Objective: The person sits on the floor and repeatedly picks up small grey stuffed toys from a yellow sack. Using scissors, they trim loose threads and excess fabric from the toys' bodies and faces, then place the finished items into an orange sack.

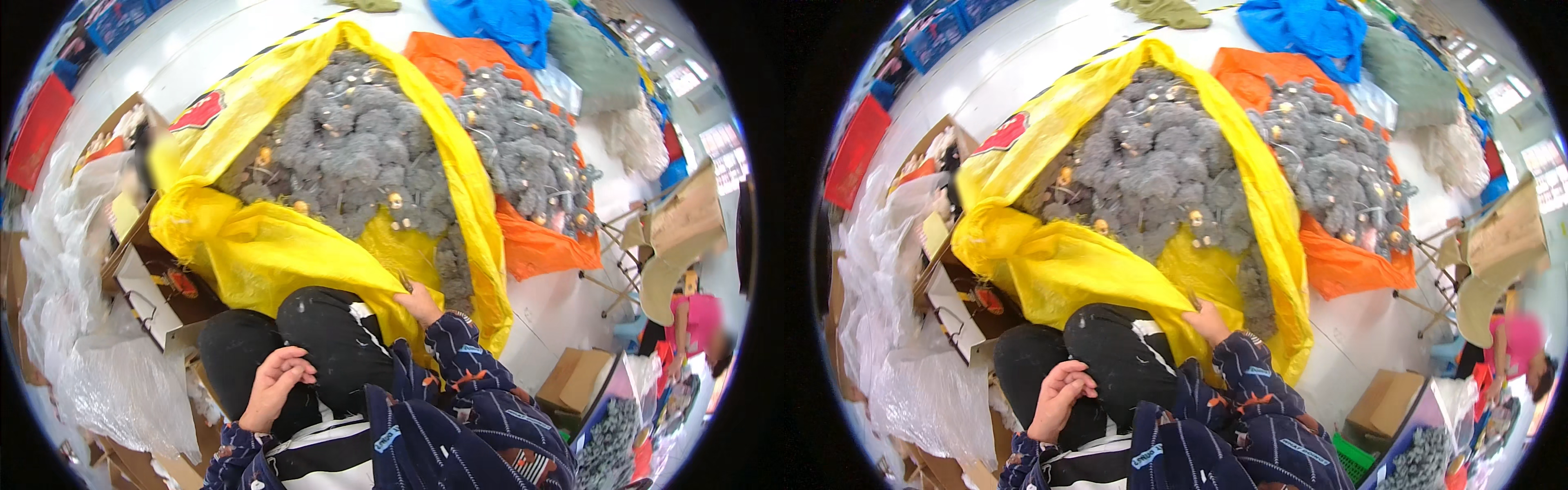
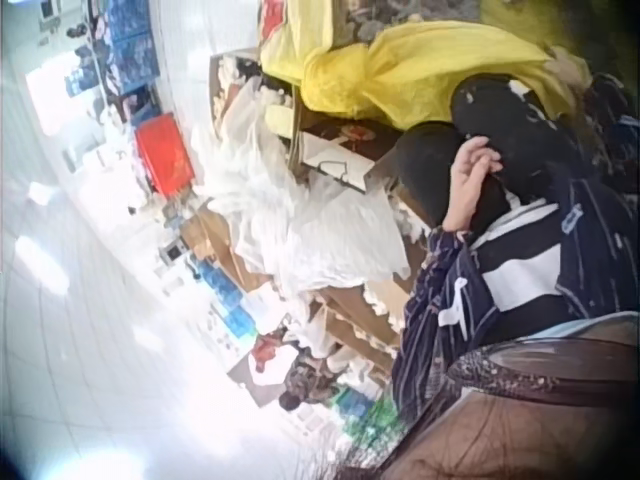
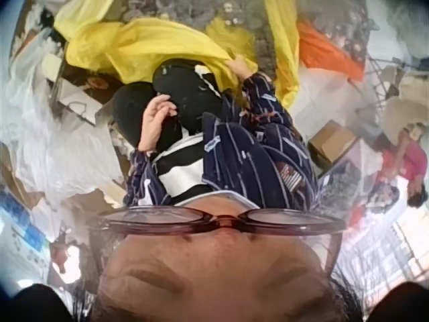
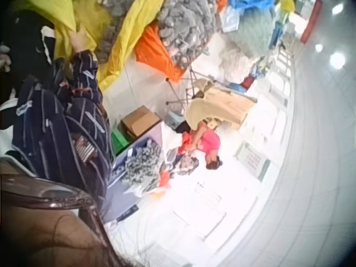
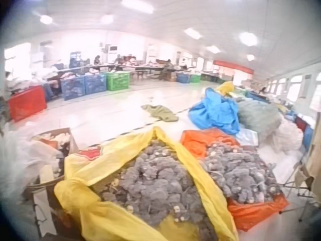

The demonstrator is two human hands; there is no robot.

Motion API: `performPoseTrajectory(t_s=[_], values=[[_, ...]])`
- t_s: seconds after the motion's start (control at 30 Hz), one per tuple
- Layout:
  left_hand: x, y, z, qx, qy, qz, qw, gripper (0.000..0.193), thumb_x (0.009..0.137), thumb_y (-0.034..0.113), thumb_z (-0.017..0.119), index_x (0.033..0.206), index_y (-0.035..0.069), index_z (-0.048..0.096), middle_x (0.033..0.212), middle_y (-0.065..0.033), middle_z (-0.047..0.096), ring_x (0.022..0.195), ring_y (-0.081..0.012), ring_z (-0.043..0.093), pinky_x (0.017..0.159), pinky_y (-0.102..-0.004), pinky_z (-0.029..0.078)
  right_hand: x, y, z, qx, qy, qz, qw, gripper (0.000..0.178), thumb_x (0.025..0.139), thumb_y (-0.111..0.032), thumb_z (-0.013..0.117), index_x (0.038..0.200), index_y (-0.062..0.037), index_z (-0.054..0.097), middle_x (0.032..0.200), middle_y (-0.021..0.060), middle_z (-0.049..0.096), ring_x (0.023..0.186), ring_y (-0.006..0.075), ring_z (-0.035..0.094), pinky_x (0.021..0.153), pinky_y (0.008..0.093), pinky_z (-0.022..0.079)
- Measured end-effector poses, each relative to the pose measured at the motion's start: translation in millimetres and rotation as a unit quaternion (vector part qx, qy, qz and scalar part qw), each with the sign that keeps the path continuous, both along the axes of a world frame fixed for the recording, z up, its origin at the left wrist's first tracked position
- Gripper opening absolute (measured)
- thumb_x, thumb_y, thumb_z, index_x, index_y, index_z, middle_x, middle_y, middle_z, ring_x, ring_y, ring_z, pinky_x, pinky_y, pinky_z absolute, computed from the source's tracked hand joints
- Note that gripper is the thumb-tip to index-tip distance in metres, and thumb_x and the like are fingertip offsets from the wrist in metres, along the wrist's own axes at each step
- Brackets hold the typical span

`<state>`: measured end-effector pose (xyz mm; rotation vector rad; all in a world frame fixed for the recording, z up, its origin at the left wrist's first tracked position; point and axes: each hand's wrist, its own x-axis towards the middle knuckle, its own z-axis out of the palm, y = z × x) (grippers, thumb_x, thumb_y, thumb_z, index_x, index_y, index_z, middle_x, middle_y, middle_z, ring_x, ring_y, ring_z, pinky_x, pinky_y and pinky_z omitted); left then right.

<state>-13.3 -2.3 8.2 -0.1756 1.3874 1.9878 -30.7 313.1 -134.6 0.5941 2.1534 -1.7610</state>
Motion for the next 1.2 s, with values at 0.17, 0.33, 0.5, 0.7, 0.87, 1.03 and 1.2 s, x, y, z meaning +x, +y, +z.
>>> performPoseTrajectory(t_s=[0.17,0.33,0.5,0.7,0.87,1.03,1.2], values=[[0.8,4.3,-1.2,-0.029,0.032,0.04,0.998,0.022,0.086,0.002,0.046,0.108,0.001,0.049,0.089,-0.0099,0.059,0.079,-0.0148,0.057,0.074,-0.0259,0.046,11.3,16.4,70.8,0.061,0.074,0.08,0.992,0.047,0.073,-0.032,0.066,0.104,0.0008,0.057,0.1,0.0133,0.061,0.091,0.0203,0.057,0.079,0.0304,0.043],[4.6,13.4,26.7,-0.064,0.07,0.019,0.995,0.02,0.086,0.001,0.047,0.106,0.001,0.049,0.087,-0.0092,0.059,0.079,-0.0146,0.057,0.073,-0.026,0.046,3.2,88.4,28.4,0.434,0.158,-0.087,0.883,0.062,0.07,-0.036,0.067,0.12,-0.0065,0.045,0.114,0.0147,0.051,0.09,0.0313,0.056,0.073,0.0374,0.046],[-22.2,24.2,20.9,-0.147,0.115,-0.001,0.982,0.017,0.086,0.0,0.048,0.102,-0.001,0.05,0.086,-0.0075,0.059,0.081,-0.0129,0.056,0.075,-0.0251,0.045,-19.2,142.7,-9.5,0.59,-0.043,-0.043,0.805,0.076,0.069,-0.03,0.067,0.13,-0.0089,0.027,0.134,0.0179,0.027,0.083,0.0331,0.059,0.065,0.0399,0.049],[-47.6,41.5,18.5,-0.151,0.122,-0.005,0.981,0.017,0.085,-0.001,0.048,0.101,-0.001,0.051,0.087,-0.0077,0.059,0.079,-0.0127,0.057,0.075,-0.0246,0.045,-35.1,213.4,-54.5,0.529,-0.169,-0.1,0.826,0.04,0.069,-0.027,0.065,0.103,-0.0068,0.055,0.09,0.0188,0.06,0.066,0.0265,0.061,0.057,0.0346,0.047],[-56.3,58.0,23.0,-0.076,0.106,-0.082,0.988,0.019,0.084,-0.001,0.05,0.103,-0.003,0.051,0.091,-0.0081,0.058,0.083,-0.012,0.056,0.076,-0.0231,0.044,-33.7,136.9,-33.2,0.019,0.059,-0.37,0.927,0.03,0.073,-0.033,0.064,0.074,-0.0039,0.056,0.057,0.0005,0.05,0.043,0.0104,0.045,0.044,0.0256,0.036],[-59.1,59.1,24.9,-0.041,0.144,-0.118,0.982,0.019,0.084,-0.001,0.049,0.103,-0.003,0.051,0.091,-0.008,0.058,0.083,-0.0113,0.056,0.076,-0.0224,0.044,-74.1,40.3,73.6,0.056,0.123,-0.271,0.953,0.032,0.079,-0.03,0.062,0.071,0.0008,0.058,0.058,-0.0018,0.049,0.051,0.0086,0.041,0.046,0.0277,0.035],[-51.3,37.7,17.6,-0.004,0.147,-0.075,0.986,0.018,0.085,-0.001,0.049,0.104,-0.001,0.051,0.087,-0.0066,0.059,0.08,-0.0112,0.056,0.074,-0.023,0.045,-93.2,-60.0,150.1,0.144,0.253,-0.065,0.955,0.032,0.08,-0.026,0.058,0.069,0.0037,0.053,0.054,0.0168,0.047,0.049,0.0151,0.045,0.047,0.0333,0.037]])
